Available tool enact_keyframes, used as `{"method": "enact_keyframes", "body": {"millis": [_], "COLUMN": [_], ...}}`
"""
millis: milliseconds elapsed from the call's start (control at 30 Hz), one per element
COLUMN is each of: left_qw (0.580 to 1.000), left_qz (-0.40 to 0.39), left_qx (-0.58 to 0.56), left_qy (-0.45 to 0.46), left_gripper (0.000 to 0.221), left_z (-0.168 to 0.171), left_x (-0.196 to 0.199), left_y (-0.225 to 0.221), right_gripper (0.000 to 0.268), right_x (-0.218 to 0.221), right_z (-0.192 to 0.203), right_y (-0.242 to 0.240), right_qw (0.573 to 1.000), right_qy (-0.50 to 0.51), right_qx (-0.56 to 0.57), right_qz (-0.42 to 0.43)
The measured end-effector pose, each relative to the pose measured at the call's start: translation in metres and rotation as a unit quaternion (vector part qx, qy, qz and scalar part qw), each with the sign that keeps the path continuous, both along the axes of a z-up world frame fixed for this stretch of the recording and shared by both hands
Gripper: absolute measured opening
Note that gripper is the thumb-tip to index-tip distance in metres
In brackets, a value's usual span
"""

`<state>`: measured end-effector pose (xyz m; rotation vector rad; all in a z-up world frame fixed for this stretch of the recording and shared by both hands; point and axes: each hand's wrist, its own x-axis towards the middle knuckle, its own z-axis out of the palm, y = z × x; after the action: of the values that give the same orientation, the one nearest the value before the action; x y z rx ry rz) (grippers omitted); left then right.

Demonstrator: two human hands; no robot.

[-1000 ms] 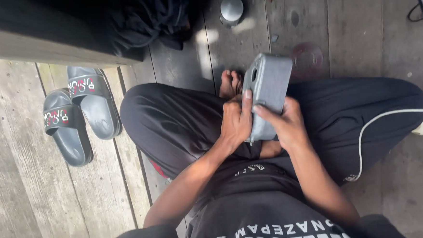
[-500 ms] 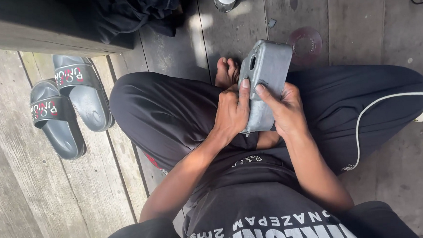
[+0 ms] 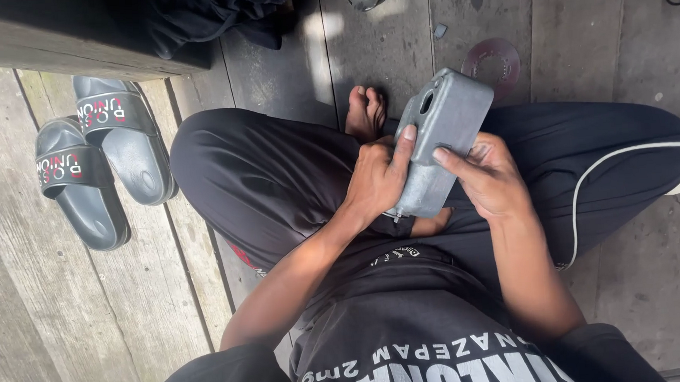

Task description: A person sits on a wooden floor and uses sandpaper to smooth the surface of a grey metal motorcycle component.

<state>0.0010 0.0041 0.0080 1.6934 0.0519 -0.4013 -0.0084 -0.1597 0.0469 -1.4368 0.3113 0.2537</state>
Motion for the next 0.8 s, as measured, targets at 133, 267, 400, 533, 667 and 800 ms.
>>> {"method": "enact_keyframes", "body": {"millis": [133,267,400,533,667,800], "left_qw": [0.999,0.998,0.999,0.995,0.997,0.998], "left_qz": [-0.019,-0.018,-0.030,-0.016,-0.042,-0.035], "left_qx": [0.022,-0.014,0.003,-0.039,-0.020,-0.021], "left_qy": [-0.025,0.057,0.040,0.088,0.057,0.044], "left_gripper": [0.078,0.078,0.079,0.080,0.080,0.077], "left_z": [-0.002,0.004,-0.004,-0.002,-0.006,-0.003], "left_x": [0.002,0.003,0.004,0.003,0.002,-0.002], "left_y": [-0.002,0.003,0.001,0.006,0.000,0.003], "right_gripper": [0.015,0.011,0.012,0.009,0.009,0.009], "right_x": [-0.001,-0.004,-0.005,-0.005,-0.005,-0.005], "right_z": [-0.014,-0.013,-0.029,-0.015,-0.018,-0.019], "right_y": [0.009,-0.005,0.004,-0.016,-0.022,-0.005], "right_qw": [0.998,1.000,0.998,1.000,0.999,0.997], "right_qy": [-0.029,-0.009,-0.044,-0.020,-0.019,-0.054], "right_qx": [-0.039,-0.007,-0.035,0.011,-0.008,-0.057], "right_qz": [-0.040,-0.007,-0.036,0.012,0.028,-0.011]}}
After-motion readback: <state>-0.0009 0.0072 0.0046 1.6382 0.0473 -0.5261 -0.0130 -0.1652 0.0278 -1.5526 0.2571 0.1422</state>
